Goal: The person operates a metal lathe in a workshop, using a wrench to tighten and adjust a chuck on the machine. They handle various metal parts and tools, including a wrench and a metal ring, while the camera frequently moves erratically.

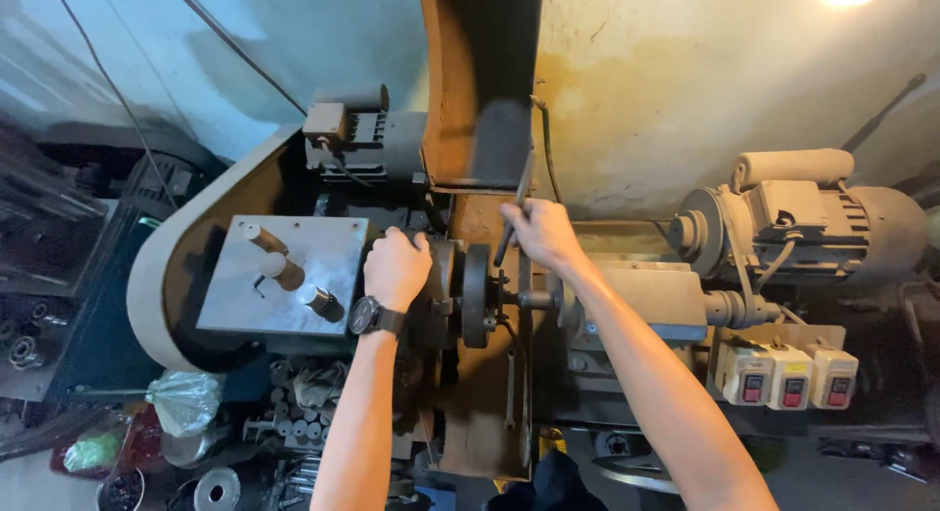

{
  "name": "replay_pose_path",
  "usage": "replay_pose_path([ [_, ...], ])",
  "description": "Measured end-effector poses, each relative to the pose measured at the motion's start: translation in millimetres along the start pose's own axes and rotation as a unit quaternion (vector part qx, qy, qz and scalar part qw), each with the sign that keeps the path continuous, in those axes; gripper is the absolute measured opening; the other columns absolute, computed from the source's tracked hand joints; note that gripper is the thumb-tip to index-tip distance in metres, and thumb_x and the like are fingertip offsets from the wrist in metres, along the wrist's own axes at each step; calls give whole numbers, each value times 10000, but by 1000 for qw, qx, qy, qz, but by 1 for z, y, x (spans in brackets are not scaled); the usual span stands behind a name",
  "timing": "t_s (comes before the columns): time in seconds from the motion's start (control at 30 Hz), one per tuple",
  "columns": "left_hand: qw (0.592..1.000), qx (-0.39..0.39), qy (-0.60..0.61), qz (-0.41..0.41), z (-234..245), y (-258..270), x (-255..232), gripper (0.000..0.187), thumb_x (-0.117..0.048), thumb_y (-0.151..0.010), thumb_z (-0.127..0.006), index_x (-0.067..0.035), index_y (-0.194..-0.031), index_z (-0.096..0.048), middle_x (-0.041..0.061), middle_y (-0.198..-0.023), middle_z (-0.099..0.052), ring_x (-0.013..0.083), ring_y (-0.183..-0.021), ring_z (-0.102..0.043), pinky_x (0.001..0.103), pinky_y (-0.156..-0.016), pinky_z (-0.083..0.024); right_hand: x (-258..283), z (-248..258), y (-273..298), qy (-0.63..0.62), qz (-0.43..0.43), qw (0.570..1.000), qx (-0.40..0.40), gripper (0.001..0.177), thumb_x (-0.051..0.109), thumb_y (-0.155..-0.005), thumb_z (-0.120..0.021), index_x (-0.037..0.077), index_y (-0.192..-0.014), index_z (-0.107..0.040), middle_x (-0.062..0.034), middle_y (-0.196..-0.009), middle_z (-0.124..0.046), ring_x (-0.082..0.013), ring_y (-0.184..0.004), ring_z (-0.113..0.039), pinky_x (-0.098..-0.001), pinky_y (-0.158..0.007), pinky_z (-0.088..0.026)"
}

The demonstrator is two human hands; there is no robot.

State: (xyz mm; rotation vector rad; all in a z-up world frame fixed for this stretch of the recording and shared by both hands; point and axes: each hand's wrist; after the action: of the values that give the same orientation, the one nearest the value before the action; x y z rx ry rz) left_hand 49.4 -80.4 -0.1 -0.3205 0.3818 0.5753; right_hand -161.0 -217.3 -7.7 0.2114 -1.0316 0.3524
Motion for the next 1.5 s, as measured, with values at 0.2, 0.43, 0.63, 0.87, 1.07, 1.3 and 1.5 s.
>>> replay_pose_path([
  [0.2, 997, 48, -1, 64, 13, -5, -8, 504, -455, -925, -662, 47, -947, -707, 315, -935, -708, 487, -895, -696, 544, -799, -571, 1, -22, -9, 87, -27, 991, 98, 530, 458, -1009, -592, -26, -839, -725, -130, -655, -714, -224, -624, -706, -394, -669, -545],
  [0.43, 996, 36, 6, 81, 13, -5, -8, 567, -499, -854, -727, 58, -952, -690, 320, -919, -698, 495, -872, -688, 547, -777, -564, -5, 18, 2, -48, 51, 984, -164, 344, 343, -1001, -612, 35, -1017, -764, -101, -703, -726, -167, -629, -712, -350, -584, -546],
  [0.63, 999, -21, 11, 32, 3, 19, 5, 479, -464, -963, -670, 13, -979, -695, 292, -879, -713, 482, -864, -696, 546, -779, -560, -38, 49, 39, 97, 58, 983, -144, 288, 268, -1023, -638, 11, -1013, -768, -143, -684, -691, -206, -601, -679, -365, -582, -502],
  [0.87, 926, -227, 277, -119, -15, 147, 35, 501, -56, -995, -621, 34, -1463, -467, 321, -1350, -616, 483, -1187, -631, 468, -955, -532, -31, 44, 41, 30, 46, 990, -126, 285, 275, -1017, -637, 13, -981, -742, -111, -662, -706, -176, -592, -695, -338, -577, -519],
  [1.07, 925, -197, 325, 11, -36, 192, 40, 619, 26, -921, -585, 6, -1504, -380, 271, -1388, -540, 398, -1267, -572, 441, -1088, -462, -30, 43, 41, 54, 43, 990, -125, 311, 286, -1012, -645, -4, -943, -735, -127, -643, -693, -193, -556, -686, -350, -549, -509],
  [1.3, 977, -74, 176, -93, 29, 13, -7, 456, -223, -980, -696, 28, -1334, -556, 298, -1292, -632, 454, -1220, -590, 479, -1044, -482, -35, 46, 38, 33, 37, 990, -131, 340, 312, -1021, -636, -4, -939, -728, -124, -660, -711, -190, -582, -704, -347, -558, -521],
  [1.5, 988, -17, 151, 9, 26, 61, 1, 451, -273, -992, -689, -13, -1342, -575, 280, -1126, -697, 472, -1045, -674, 500, -876, -540, -40, 47, 39, 37, 38, 991, -125, 339, 306, -1028, -619, -1, -947, -736, -121, -667, -714, -184, -596, -714, -342, -574, -532],
])
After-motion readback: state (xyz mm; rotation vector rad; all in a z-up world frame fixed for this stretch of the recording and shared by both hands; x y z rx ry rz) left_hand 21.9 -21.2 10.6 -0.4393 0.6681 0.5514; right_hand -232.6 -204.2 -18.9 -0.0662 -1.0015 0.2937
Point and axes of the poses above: each hand's wrist, its own y-axis away from the middle knuckle, its own z-axis out of the back of the hand, x = y × z
